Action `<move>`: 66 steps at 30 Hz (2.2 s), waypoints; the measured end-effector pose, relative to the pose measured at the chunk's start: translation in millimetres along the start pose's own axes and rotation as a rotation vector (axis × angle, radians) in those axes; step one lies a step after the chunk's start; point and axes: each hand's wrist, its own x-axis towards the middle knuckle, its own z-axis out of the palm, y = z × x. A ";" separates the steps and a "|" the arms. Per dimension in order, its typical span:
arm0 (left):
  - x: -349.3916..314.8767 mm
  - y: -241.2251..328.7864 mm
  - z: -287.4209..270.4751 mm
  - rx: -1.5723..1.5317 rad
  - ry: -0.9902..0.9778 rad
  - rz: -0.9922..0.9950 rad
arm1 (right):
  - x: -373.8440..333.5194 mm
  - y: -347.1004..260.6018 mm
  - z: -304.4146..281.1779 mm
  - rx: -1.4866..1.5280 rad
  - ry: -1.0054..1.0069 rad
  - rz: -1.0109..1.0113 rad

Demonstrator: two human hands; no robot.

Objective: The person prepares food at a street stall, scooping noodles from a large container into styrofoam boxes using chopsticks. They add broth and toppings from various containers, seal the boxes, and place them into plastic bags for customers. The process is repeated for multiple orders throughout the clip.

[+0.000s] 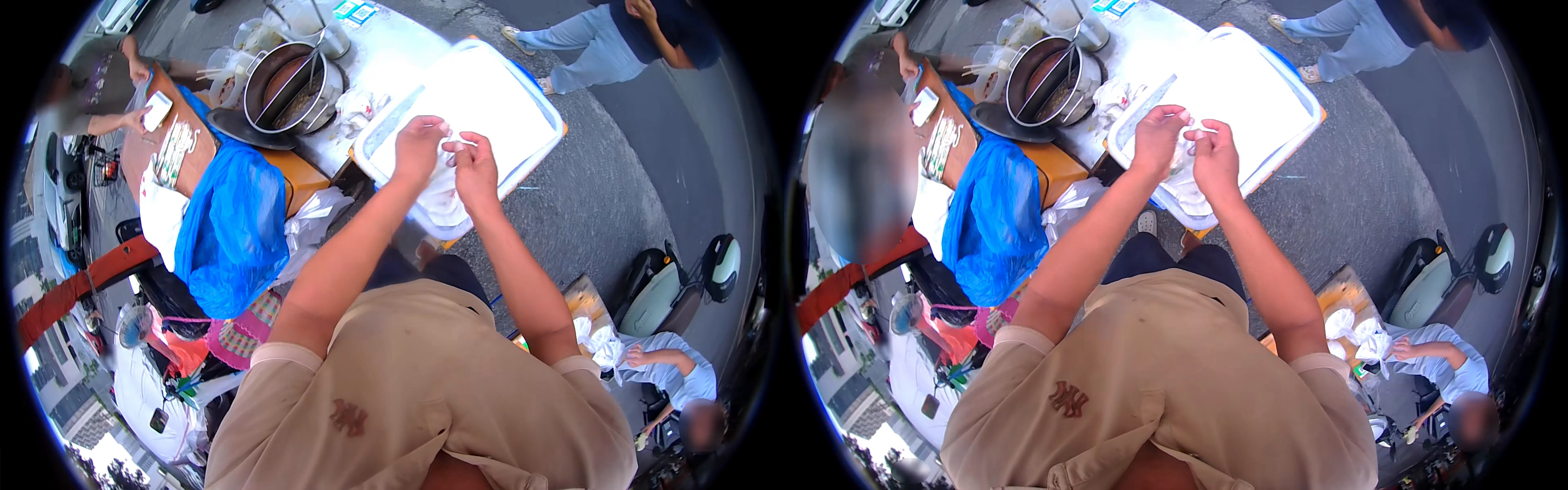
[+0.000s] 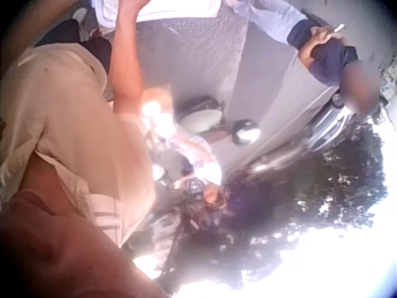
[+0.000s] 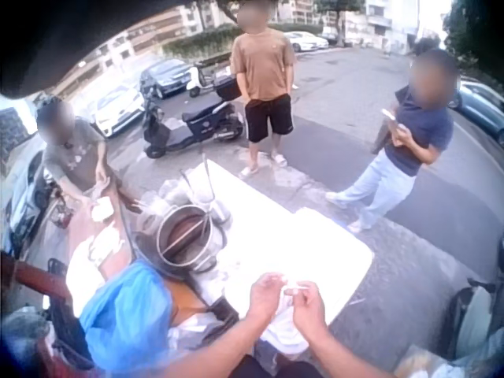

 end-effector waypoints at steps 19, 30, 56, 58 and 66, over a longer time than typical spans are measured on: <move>-0.6 -19.1 -69.6 0.171 -0.203 0.075 | 21.6 -16.9 -14.0 -0.600 -0.214 0.331; -106.5 -215.7 -414.1 -0.994 0.664 -0.679 | -37.9 6.4 29.4 -0.579 0.306 0.028; -226.9 -31.5 -67.6 0.326 -0.962 -0.196 | -304.1 71.6 -82.3 -0.097 0.198 -0.039; -231.0 -44.9 -15.3 0.167 -1.014 -0.220 | -322.8 62.9 -132.8 0.117 0.238 0.092; -292.9 -74.1 165.7 0.262 -1.272 -0.185 | -393.0 77.0 -253.3 1.048 0.568 -0.010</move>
